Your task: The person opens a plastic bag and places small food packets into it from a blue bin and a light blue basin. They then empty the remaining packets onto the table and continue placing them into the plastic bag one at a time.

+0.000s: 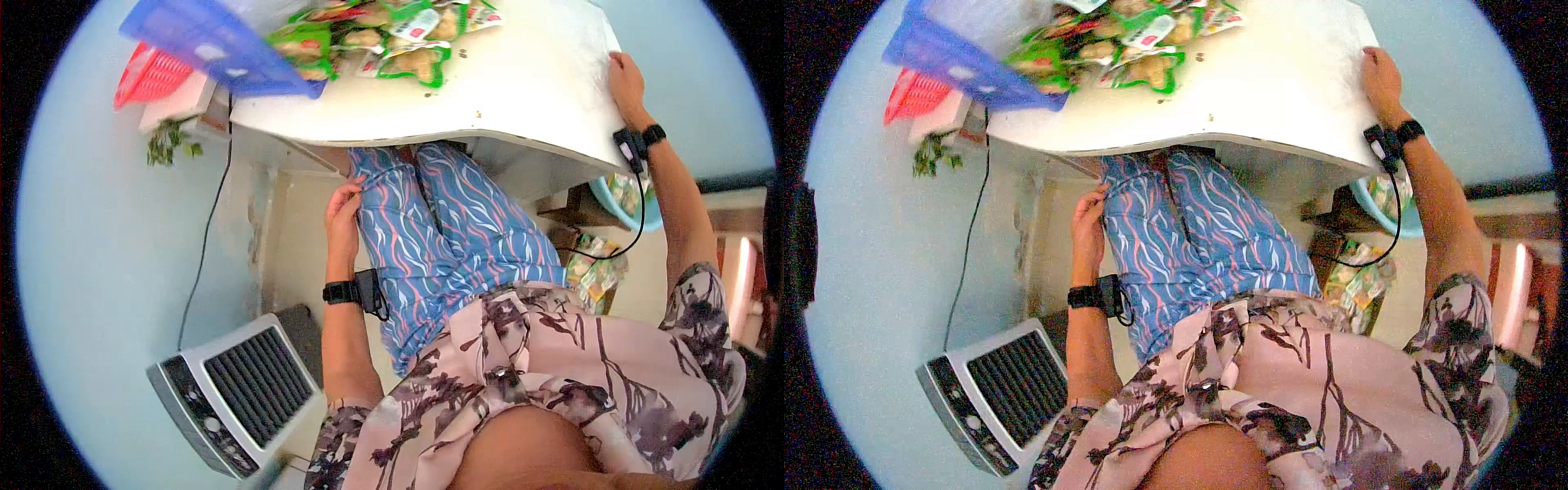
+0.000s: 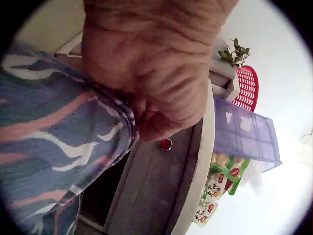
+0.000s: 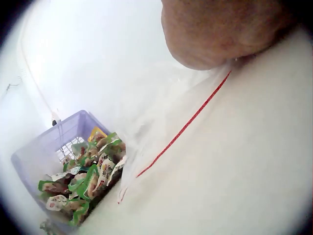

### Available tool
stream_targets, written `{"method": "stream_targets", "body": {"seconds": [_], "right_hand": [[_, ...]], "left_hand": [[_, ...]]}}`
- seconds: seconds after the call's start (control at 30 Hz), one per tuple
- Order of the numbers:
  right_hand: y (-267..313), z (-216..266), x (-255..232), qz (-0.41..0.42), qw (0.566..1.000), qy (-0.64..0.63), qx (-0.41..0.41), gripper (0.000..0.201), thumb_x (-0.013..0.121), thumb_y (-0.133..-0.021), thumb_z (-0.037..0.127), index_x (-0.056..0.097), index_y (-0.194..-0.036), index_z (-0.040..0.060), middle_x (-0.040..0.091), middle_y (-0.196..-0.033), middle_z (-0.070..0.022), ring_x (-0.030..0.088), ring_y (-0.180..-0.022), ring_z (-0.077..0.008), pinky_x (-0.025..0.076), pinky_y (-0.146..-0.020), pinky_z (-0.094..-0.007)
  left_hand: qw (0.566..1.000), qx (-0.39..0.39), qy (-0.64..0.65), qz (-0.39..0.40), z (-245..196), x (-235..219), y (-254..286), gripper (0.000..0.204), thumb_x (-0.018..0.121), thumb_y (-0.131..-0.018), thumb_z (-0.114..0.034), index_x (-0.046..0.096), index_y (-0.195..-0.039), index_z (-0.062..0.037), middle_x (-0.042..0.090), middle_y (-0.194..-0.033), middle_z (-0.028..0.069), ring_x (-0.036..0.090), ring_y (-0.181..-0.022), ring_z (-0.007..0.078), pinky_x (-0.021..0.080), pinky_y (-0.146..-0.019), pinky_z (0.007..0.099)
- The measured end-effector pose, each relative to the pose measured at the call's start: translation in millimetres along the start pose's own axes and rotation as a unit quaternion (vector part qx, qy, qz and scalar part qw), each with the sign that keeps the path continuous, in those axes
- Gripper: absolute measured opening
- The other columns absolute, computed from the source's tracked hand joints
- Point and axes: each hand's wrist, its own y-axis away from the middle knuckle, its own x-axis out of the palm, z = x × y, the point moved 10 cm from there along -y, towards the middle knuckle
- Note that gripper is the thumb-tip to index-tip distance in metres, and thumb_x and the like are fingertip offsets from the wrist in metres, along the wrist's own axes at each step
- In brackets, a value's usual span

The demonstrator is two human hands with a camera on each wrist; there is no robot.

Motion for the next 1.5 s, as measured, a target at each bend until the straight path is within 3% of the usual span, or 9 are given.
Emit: {"method": "stream_targets", "body": {"seconds": [0.23,0.37,0.4,0.57,0.87,1.17,1.27,1.37,1.5], "right_hand": [[-6,12,-5,-0.008,0.998,0.037,-0.056,0.033,0.047,-0.092,0.023,0.063,-0.113,0.0035,0.065,-0.112,-0.0168,0.06,-0.106,-0.0318,0.044,-0.093,-0.0383],[-15,2,-5,-0.01,0.997,0.039,-0.072,0.034,0.049,-0.09,0.023,0.062,-0.112,0.0013,0.065,-0.11,-0.0205,0.06,-0.104,-0.0345,0.044,-0.092,-0.04],[-15,4,-5,-0.016,0.99,0.037,-0.132,0.034,0.049,-0.089,0.023,0.063,-0.111,0.0014,0.065,-0.108,-0.0205,0.06,-0.103,-0.0348,0.045,-0.091,-0.0408],[-19,2,-5,-0.005,0.998,0.002,-0.069,0.032,0.052,-0.088,0.022,0.065,-0.107,0.0,0.066,-0.106,-0.0192,0.061,-0.1,-0.0329,0.046,-0.091,-0.0392],[-33,-17,12,-0.015,0.998,0.025,-0.052,0.03,0.054,-0.086,0.019,0.065,-0.106,-0.0002,0.067,-0.105,-0.0188,0.062,-0.099,-0.0324,0.046,-0.09,-0.0391],[-33,-6,13,-0.023,0.992,0.057,-0.11,0.029,0.052,-0.087,0.017,0.065,-0.107,-0.0005,0.067,-0.106,-0.019,0.062,-0.1,-0.0319,0.046,-0.091,-0.0388],[-38,-23,20,-0.006,0.999,0.002,-0.038,0.029,0.052,-0.088,0.018,0.065,-0.106,0.0001,0.067,-0.105,-0.0193,0.062,-0.1,-0.0329,0.046,-0.09,-0.0392],[-42,-23,23,-0.031,0.993,0.028,-0.112,0.031,0.052,-0.087,0.02,0.065,-0.106,0.0,0.069,-0.099,-0.0159,0.064,-0.092,-0.0284,0.048,-0.084,-0.0361],[-47,-32,28,-0.036,0.995,0.032,-0.089,0.031,0.051,-0.088,0.022,0.066,-0.105,0.0002,0.068,-0.1,-0.0178,0.064,-0.092,-0.0305,0.048,-0.083,-0.0373]], "left_hand": [[0.996,-0.007,-0.091,0.013,14,9,7,0.01,0.058,-0.087,-0.005,0.063,-0.095,-0.0034,0.063,-0.117,0.0096,0.055,-0.107,0.0159,0.04,-0.095,0.0281],[0.988,0.071,-0.138,0.007,21,8,8,0.015,0.061,-0.084,-0.008,0.065,-0.097,-0.0028,0.067,-0.108,0.0066,0.059,-0.1,0.0153,0.044,-0.089,0.0293],[0.985,0.075,-0.158,-0.009,20,6,7,0.016,0.062,-0.083,-0.009,0.065,-0.097,-0.003,0.067,-0.105,0.0065,0.06,-0.098,0.0158,0.045,-0.087,0.0294],[0.944,0.086,-0.317,-0.026,9,16,7,0.017,0.063,-0.082,-0.011,0.066,-0.096,-0.003,0.069,-0.099,0.0071,0.064,-0.094,0.019,0.048,-0.086,0.0311],[0.923,0.155,-0.343,-0.084,-4,15,10,0.013,0.06,-0.076,-0.007,0.066,-0.087,-0.0034,0.067,-0.082,0.0137,0.064,-0.077,0.03,0.05,-0.071,0.0373],[0.922,0.152,-0.35,-0.072,-10,24,8,0.013,0.059,-0.076,-0.005,0.065,-0.087,-0.0032,0.067,-0.084,0.0158,0.064,-0.082,0.0342,0.05,-0.074,0.0408],[0.908,0.174,-0.375,-0.072,-6,32,2,0.014,0.058,-0.076,-0.005,0.065,-0.088,-0.0028,0.067,-0.085,0.0165,0.064,-0.083,0.0354,0.05,-0.075,0.0415],[0.899,0.201,-0.382,-0.08,-18,49,8,0.013,0.059,-0.079,-0.008,0.065,-0.088,-0.0014,0.066,-0.085,0.0191,0.063,-0.084,0.0373,0.05,-0.076,0.043],[0.937,0.083,-0.324,-0.1,-28,79,16,0.019,0.054,-0.088,-0.015,0.063,-0.096,-0.0003,0.065,-0.09,0.023,0.06,-0.09,0.042,0.047,-0.079,0.047]]}}
